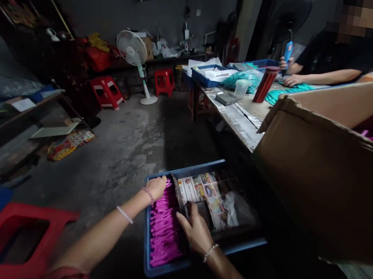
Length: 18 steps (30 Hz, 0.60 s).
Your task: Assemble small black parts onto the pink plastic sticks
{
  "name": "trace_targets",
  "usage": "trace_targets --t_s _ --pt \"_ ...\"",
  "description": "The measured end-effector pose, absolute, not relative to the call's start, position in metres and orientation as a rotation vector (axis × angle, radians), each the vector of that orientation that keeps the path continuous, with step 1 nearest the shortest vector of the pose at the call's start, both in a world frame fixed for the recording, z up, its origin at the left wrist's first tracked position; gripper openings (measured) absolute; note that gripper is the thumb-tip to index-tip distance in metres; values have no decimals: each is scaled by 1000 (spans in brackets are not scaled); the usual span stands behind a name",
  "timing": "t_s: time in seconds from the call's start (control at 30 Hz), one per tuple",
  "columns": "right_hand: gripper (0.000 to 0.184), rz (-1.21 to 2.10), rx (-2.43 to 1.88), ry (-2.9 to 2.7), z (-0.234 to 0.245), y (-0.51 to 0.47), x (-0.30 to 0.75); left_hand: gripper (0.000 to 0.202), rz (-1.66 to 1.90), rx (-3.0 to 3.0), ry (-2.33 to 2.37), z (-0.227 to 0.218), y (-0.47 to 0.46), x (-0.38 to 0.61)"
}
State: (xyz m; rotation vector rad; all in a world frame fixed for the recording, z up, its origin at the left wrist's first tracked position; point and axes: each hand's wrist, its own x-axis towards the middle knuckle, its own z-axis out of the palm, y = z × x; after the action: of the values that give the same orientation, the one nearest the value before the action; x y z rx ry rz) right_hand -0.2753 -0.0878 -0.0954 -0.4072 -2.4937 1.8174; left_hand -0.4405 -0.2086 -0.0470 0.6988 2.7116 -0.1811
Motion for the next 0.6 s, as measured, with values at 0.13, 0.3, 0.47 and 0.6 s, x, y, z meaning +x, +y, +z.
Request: trace_targets --t_s 0.13,0.3,0.47,0.6 --pt "49 1759 -404 -2567 -106 -101 -306 32 -209 716 2717 -60 -207 -442" --pt "47 1685 -420 -2637 -116 -108 -328 30 -170 764 2736 -70 -208 -445" --pt "38 1681 -426 -2665 -118 -109 -327 30 -64 841 2758 -77 -218 -446" --pt "38 1702 -421 -2660 -116 -107 -325 37 67 905 2804 -79 -228 -440"
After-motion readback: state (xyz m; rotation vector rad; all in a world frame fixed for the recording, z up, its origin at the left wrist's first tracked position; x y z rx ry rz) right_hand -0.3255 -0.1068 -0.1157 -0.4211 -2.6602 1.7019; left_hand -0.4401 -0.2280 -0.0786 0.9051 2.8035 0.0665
